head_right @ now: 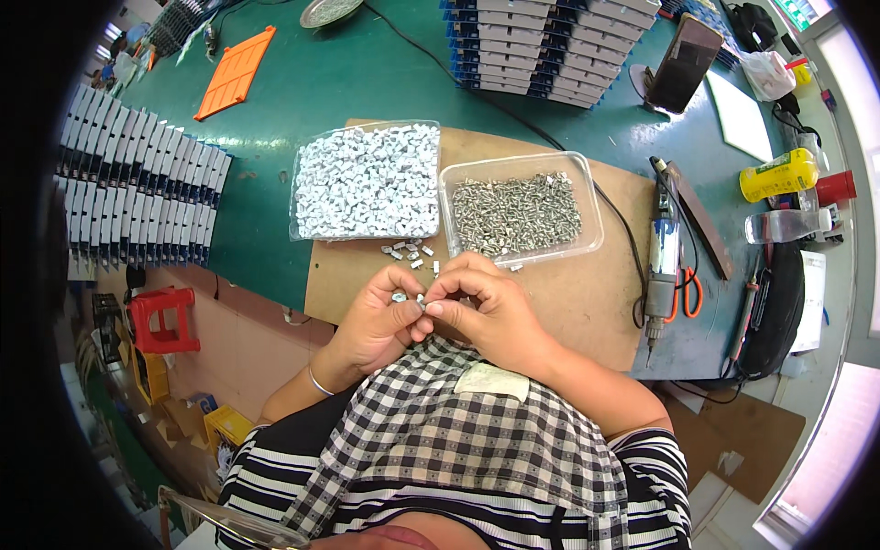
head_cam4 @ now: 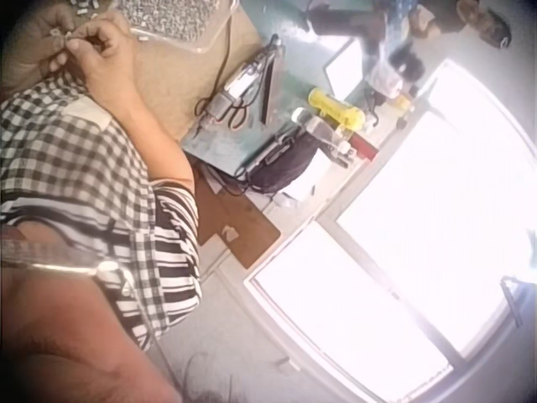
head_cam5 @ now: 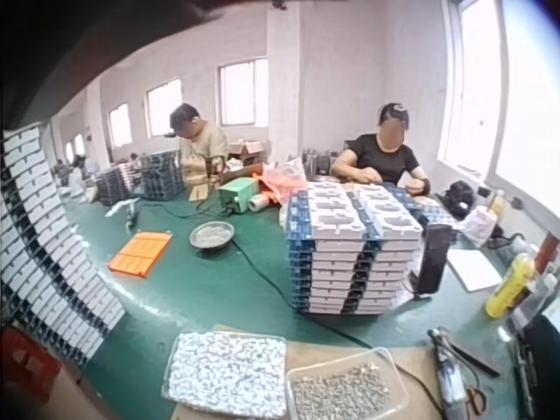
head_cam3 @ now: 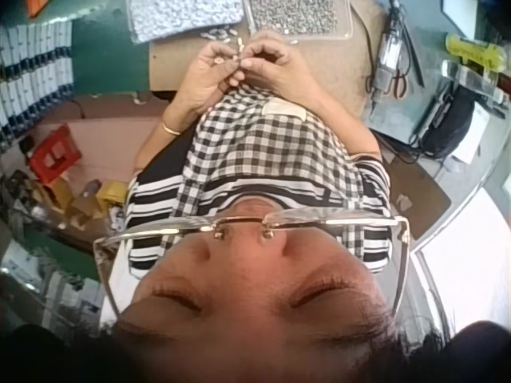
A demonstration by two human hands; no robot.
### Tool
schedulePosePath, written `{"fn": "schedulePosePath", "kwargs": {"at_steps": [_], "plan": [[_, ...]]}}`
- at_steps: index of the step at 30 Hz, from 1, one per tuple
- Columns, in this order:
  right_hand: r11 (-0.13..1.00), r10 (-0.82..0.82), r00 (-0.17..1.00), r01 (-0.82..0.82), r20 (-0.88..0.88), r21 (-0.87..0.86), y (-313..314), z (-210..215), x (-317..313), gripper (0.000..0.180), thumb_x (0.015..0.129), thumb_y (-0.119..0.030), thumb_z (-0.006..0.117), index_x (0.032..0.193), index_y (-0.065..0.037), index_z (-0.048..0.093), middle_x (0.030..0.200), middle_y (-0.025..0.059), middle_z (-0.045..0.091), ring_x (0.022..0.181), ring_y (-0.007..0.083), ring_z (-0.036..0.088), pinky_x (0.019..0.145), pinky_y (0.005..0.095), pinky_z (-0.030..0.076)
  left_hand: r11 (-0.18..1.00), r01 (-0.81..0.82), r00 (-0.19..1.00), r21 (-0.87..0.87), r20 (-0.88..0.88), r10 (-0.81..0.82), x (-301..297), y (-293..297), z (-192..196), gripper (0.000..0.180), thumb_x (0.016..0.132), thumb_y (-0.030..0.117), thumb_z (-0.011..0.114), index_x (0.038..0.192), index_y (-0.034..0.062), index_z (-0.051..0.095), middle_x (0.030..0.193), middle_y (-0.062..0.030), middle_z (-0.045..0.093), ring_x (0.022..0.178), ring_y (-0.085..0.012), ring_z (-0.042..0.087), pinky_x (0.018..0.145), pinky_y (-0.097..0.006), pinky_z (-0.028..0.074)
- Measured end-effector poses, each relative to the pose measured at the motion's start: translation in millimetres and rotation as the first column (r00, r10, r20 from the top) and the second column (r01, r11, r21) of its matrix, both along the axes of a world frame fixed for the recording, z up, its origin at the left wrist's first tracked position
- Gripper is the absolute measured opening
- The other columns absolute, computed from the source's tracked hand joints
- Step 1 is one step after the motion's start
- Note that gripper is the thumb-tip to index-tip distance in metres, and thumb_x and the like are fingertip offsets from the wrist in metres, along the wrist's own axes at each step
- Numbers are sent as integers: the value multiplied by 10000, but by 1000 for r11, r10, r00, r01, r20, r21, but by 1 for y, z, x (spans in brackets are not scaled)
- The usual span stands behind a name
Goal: The person assembles small metal terminals into white plastic housings by hand, taking components from trays on a work mat.
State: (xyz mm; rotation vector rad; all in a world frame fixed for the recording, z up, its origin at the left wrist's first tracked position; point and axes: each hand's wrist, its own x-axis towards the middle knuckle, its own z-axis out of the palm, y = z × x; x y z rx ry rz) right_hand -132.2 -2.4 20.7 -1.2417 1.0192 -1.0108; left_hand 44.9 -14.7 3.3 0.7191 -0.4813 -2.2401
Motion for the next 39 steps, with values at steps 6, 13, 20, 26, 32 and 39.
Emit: {"fn": "schedulePosePath", "kwargs": {"at_steps": [6,13,20,26,32,39], "plan": [[997,9,1000,-11,29,74,1,0,-1,75,793,-33,617,849,-19,569,843,30,518,757,92,511,663,212,421,999,20,995,-48,101,-15,0,1,2,87,858,16,523,942,13,503,814,-105,585,700,-148,601,595,-234,506],[927,80,932,-200,353,318,0,4,0,105,836,-22,567,884,-22,473,839,23,504,786,89,520,678,210,439,985,82,967,-150,251,-43,2,2,7,68,862,19,521,927,2,510,806,-106,587,691,-144,601,594,-234,505],[862,52,850,-304,525,406,-5,3,0,81,854,-33,540,879,-24,464,810,28,505,732,94,516,654,208,432,980,56,962,-192,274,-2,2,3,7,78,861,24,522,935,18,497,796,-100,585,669,-142,605,564,-226,503],[832,-12,832,-298,554,467,-5,2,5,73,852,-34,541,885,-25,476,801,36,518,716,98,526,631,201,428,971,21,957,-237,285,49,0,5,5,99,867,22,511,960,27,480,825,-89,569,685,-134,598,577,-218,501],[977,-70,973,23,-221,-210,-3,11,9,128,777,-4,597,879,-11,522,863,82,513,735,183,549,640,268,450,979,-96,992,-180,63,109,-1,5,-3,123,872,17,497,989,30,461,867,-80,547,730,-133,585,631,-224,501],[876,-173,896,-51,-410,-480,-3,10,10,199,732,11,605,906,-30,521,895,118,511,766,285,536,654,340,446,985,-92,994,-145,-71,82,-6,5,-8,104,869,17,502,967,29,466,867,-72,549,736,-121,557,665,-223,483]]}}
